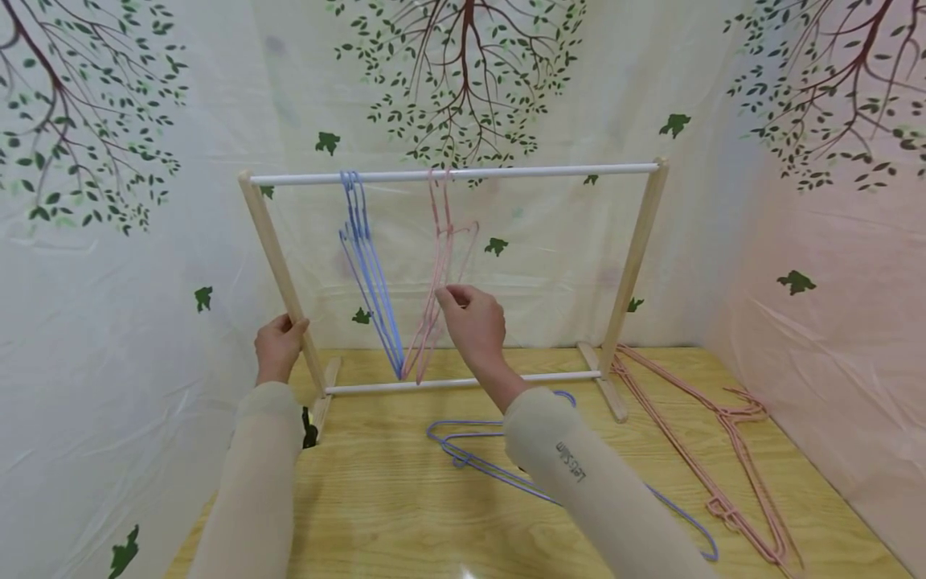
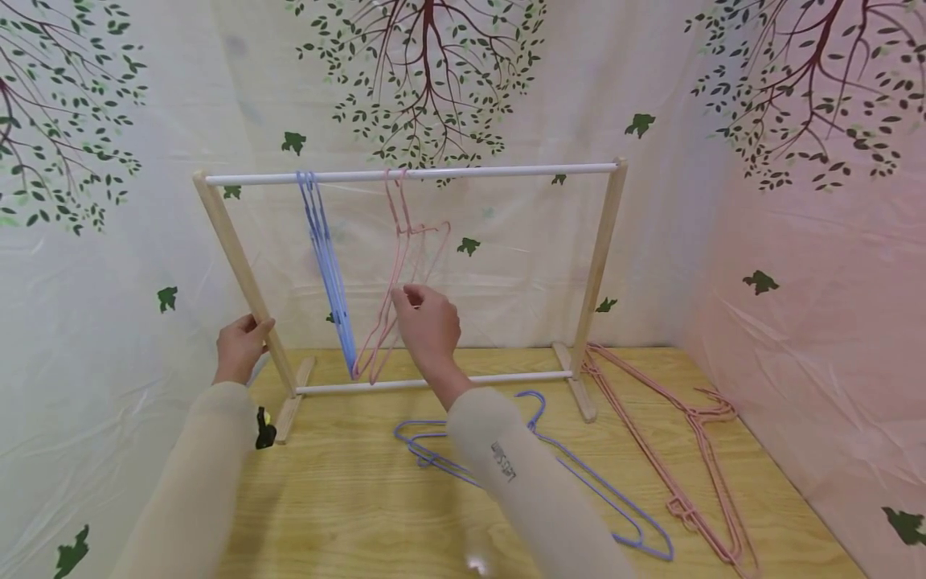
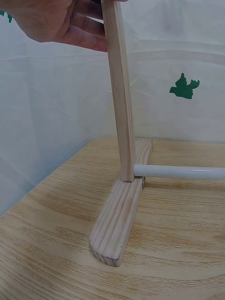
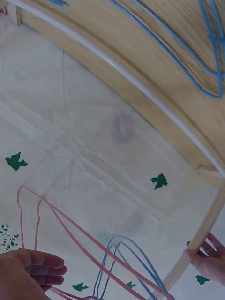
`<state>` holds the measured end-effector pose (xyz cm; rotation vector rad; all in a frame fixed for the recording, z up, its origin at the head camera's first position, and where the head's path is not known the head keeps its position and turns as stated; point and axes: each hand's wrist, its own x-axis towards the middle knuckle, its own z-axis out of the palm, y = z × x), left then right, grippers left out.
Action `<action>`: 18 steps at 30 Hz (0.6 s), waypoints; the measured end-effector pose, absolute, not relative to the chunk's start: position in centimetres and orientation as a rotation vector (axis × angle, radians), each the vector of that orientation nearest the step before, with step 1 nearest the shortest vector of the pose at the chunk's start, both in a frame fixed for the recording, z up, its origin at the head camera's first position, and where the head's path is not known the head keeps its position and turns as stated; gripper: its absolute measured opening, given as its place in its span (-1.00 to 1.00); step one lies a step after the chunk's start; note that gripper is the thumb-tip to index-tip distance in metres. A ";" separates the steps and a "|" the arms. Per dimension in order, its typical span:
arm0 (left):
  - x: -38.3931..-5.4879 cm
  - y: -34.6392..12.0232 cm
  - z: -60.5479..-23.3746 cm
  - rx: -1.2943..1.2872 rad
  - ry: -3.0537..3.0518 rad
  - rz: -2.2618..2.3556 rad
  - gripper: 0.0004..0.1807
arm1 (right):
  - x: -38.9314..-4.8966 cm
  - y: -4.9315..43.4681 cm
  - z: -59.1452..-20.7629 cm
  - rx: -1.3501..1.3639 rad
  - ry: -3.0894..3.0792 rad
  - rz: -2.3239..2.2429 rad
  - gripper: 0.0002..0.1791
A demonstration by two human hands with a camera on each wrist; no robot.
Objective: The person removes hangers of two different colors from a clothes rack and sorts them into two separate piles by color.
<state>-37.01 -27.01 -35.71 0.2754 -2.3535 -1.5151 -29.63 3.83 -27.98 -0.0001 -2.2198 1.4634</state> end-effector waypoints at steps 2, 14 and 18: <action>-37.0 -27.0 -35.7 0.277 -2.351 -1.513 -0.52 | -29.7 3.6 -28.0 -0.012 -2.230 1.478 -0.66; -36.9 -27.0 -35.8 0.302 -2.361 -1.487 -0.52 | -30.2 2.7 -28.0 -0.080 -2.289 1.515 -0.64; -36.9 -27.1 -35.9 0.299 -2.357 -1.497 -0.53 | -30.1 2.6 -27.9 -0.083 -2.285 1.536 -0.67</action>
